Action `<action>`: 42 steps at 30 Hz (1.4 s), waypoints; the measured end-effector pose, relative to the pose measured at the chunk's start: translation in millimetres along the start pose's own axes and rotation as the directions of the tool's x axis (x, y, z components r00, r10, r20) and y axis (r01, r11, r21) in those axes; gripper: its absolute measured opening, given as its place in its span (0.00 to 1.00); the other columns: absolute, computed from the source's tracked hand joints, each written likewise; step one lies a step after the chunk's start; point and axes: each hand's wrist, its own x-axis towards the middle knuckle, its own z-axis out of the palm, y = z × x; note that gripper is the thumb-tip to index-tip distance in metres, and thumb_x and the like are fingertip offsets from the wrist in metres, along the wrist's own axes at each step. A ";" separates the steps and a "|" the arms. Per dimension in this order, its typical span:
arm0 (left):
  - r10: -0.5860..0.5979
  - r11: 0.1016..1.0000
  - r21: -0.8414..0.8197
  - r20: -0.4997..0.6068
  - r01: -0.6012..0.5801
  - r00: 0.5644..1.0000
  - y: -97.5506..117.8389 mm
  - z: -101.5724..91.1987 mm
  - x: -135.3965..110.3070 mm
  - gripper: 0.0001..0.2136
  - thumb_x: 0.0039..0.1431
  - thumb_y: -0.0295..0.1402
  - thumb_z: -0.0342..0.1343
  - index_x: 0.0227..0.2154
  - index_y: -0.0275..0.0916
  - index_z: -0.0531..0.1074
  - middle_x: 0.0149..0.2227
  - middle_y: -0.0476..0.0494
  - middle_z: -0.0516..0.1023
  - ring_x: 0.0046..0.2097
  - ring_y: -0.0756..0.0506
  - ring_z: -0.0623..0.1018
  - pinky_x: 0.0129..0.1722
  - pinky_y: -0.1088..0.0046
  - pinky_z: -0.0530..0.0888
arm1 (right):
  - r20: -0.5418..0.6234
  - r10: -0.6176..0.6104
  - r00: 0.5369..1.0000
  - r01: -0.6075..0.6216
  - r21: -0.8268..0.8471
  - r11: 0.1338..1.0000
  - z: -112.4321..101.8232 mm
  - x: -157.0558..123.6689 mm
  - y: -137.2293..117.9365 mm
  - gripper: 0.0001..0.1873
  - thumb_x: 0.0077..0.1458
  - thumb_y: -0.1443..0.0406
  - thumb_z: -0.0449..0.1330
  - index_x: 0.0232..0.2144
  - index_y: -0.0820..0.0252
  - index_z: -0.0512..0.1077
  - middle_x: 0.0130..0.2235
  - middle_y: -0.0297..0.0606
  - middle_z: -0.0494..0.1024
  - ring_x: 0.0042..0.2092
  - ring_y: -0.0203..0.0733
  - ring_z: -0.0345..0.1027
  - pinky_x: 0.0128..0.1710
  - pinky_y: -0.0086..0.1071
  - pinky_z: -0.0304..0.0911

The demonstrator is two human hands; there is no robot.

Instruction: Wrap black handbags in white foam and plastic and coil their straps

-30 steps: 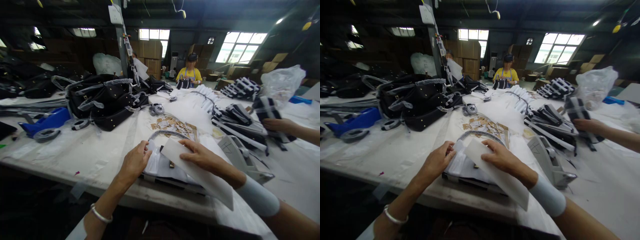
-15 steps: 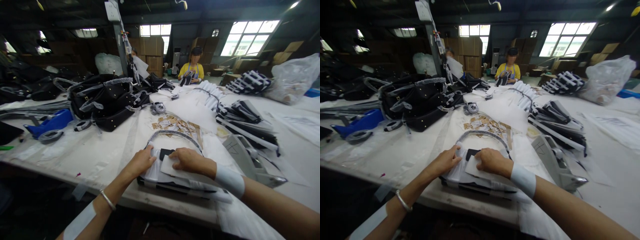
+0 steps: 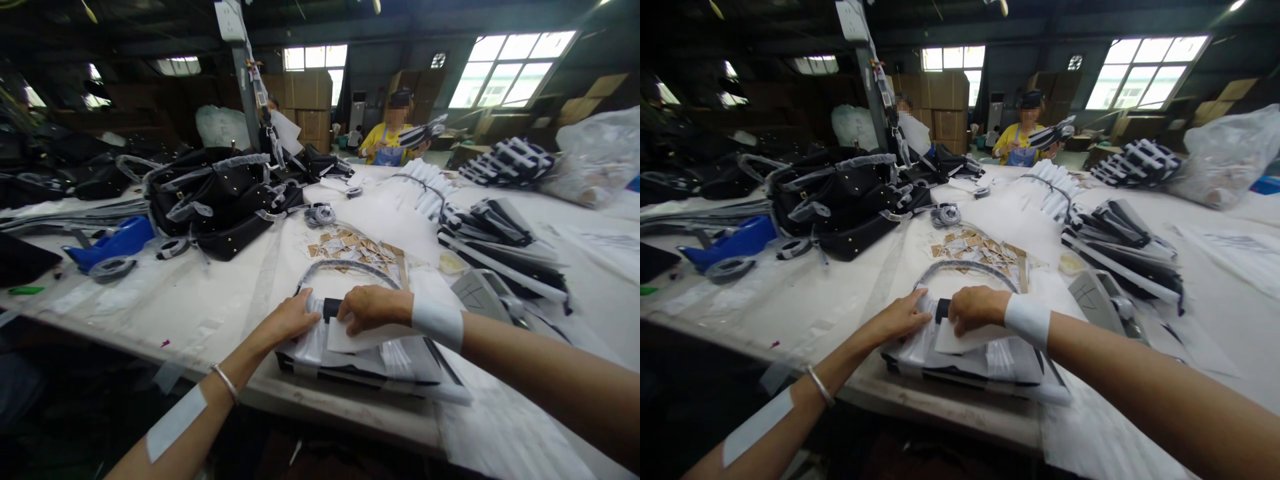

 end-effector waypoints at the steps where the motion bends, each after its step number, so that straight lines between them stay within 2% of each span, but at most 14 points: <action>1: 0.003 0.999 -0.038 0.025 -0.002 1.000 0.1 1.2 1.4 0.35 0.52 0.35 0.56 0.64 0.32 0.56 0.22 0.53 0.73 0.25 0.44 0.74 0.29 0.71 0.67 | 0.008 -0.003 1.000 0.002 0.023 1.000 0.1 0.1 2.1 0.26 0.46 0.60 0.67 0.50 0.51 0.78 0.47 0.42 0.81 0.49 0.54 0.74 0.43 0.35 0.64; 7: 0.063 0.938 -0.345 0.112 -0.020 0.992 -4.5 14.7 0.0 0.39 0.49 0.32 0.58 0.65 0.33 0.52 0.22 0.57 0.68 0.24 0.50 0.68 0.23 0.76 0.61 | 0.063 -0.026 0.998 0.012 0.221 0.975 8.9 4.7 20.8 0.24 0.45 0.62 0.67 0.48 0.52 0.79 0.43 0.36 0.83 0.42 0.48 0.75 0.39 0.30 0.63; 10: 0.056 0.867 -0.498 0.097 0.000 0.994 -8.7 16.5 -6.6 0.36 0.51 0.34 0.57 0.63 0.33 0.52 0.25 0.56 0.66 0.25 0.51 0.67 0.23 0.78 0.61 | 0.022 -0.051 0.998 0.040 0.351 0.935 15.3 12.5 27.3 0.23 0.43 0.63 0.67 0.46 0.53 0.80 0.42 0.33 0.83 0.41 0.46 0.75 0.38 0.29 0.62; 13: 0.021 0.792 -0.609 0.083 0.034 0.996 -12.0 15.9 -13.3 0.36 0.48 0.32 0.59 0.61 0.36 0.54 0.31 0.53 0.67 0.26 0.53 0.67 0.23 0.79 0.61 | -0.018 -0.058 0.998 0.060 0.479 0.876 20.4 17.2 32.2 0.20 0.43 0.63 0.66 0.42 0.52 0.82 0.39 0.31 0.83 0.40 0.44 0.74 0.37 0.28 0.62; 17: -0.022 0.674 -0.735 0.076 0.071 0.997 -14.3 16.9 -16.5 0.38 0.42 0.28 0.61 0.59 0.39 0.57 0.39 0.49 0.67 0.26 0.56 0.66 0.24 0.79 0.62 | 0.046 0.046 0.998 -0.064 0.573 0.817 22.0 16.0 37.7 0.17 0.43 0.63 0.65 0.38 0.53 0.83 0.35 0.32 0.83 0.36 0.43 0.74 0.33 0.28 0.63; 21: -0.044 0.569 -0.815 0.106 0.111 0.993 -16.1 17.2 -15.5 0.39 0.38 0.25 0.60 0.58 0.41 0.58 0.44 0.47 0.66 0.28 0.56 0.68 0.26 0.79 0.66 | 0.100 0.095 0.990 -0.137 0.623 0.771 23.0 22.3 35.6 0.14 0.38 0.65 0.67 0.32 0.55 0.83 0.31 0.32 0.82 0.32 0.41 0.72 0.32 0.28 0.63; 23: -0.047 0.529 -0.838 0.127 0.132 0.991 -17.2 16.2 -15.1 0.40 0.37 0.25 0.61 0.58 0.41 0.58 0.45 0.46 0.66 0.29 0.55 0.70 0.27 0.78 0.68 | 0.087 0.101 0.991 -0.132 0.709 0.693 25.8 28.2 31.6 0.12 0.37 0.65 0.68 0.29 0.57 0.83 0.29 0.32 0.81 0.30 0.39 0.70 0.31 0.28 0.63; 26: -0.042 0.475 -0.867 0.146 0.148 0.988 -19.2 14.2 -15.5 0.41 0.36 0.24 0.61 0.58 0.41 0.58 0.45 0.46 0.66 0.30 0.54 0.71 0.27 0.77 0.69 | 0.000 0.084 0.996 -0.042 0.871 0.490 33.6 32.8 29.2 0.12 0.37 0.63 0.68 0.29 0.59 0.81 0.29 0.32 0.80 0.29 0.37 0.68 0.30 0.27 0.63; 28: -0.034 0.442 -0.885 0.150 0.150 0.988 -20.5 13.4 -16.1 0.41 0.36 0.24 0.62 0.58 0.41 0.58 0.46 0.45 0.67 0.31 0.53 0.72 0.27 0.78 0.69 | -0.027 0.105 0.994 -0.021 0.904 0.426 39.9 32.1 31.3 0.13 0.37 0.64 0.67 0.30 0.60 0.80 0.28 0.32 0.79 0.27 0.35 0.67 0.28 0.27 0.62; 31: -0.024 0.405 -0.903 0.147 0.144 0.989 -22.4 14.0 -16.1 0.39 0.37 0.23 0.63 0.57 0.41 0.60 0.45 0.45 0.69 0.31 0.53 0.72 0.26 0.78 0.69 | -0.021 0.145 0.989 -0.054 0.866 0.497 48.7 31.4 34.0 0.12 0.35 0.68 0.65 0.29 0.61 0.77 0.24 0.30 0.76 0.25 0.33 0.64 0.24 0.26 0.57; 34: -0.022 0.386 -0.913 0.131 0.129 0.991 -24.3 15.9 -15.2 0.39 0.37 0.23 0.63 0.57 0.40 0.59 0.45 0.45 0.69 0.30 0.53 0.72 0.26 0.78 0.70 | -0.098 0.190 0.977 -0.030 0.816 0.577 55.6 35.8 30.3 0.12 0.33 0.73 0.63 0.27 0.62 0.74 0.22 0.28 0.73 0.24 0.33 0.62 0.23 0.25 0.53; 39: -0.013 0.358 -0.928 0.099 0.097 0.995 -25.3 18.7 -16.7 0.37 0.38 0.24 0.62 0.56 0.39 0.60 0.45 0.44 0.71 0.31 0.53 0.73 0.29 0.77 0.72 | -0.191 0.247 0.950 0.027 0.838 0.545 61.5 42.5 24.0 0.10 0.39 0.69 0.62 0.28 0.59 0.67 0.22 0.25 0.68 0.23 0.30 0.57 0.22 0.25 0.48; 42: -0.010 0.362 -0.930 0.058 0.057 0.998 -23.5 21.5 -19.2 0.36 0.40 0.23 0.60 0.57 0.39 0.59 0.45 0.44 0.72 0.32 0.52 0.74 0.30 0.77 0.72 | -0.201 0.216 0.956 0.055 0.841 0.539 60.2 45.5 20.1 0.10 0.37 0.69 0.63 0.26 0.60 0.66 0.22 0.25 0.67 0.23 0.30 0.56 0.23 0.25 0.48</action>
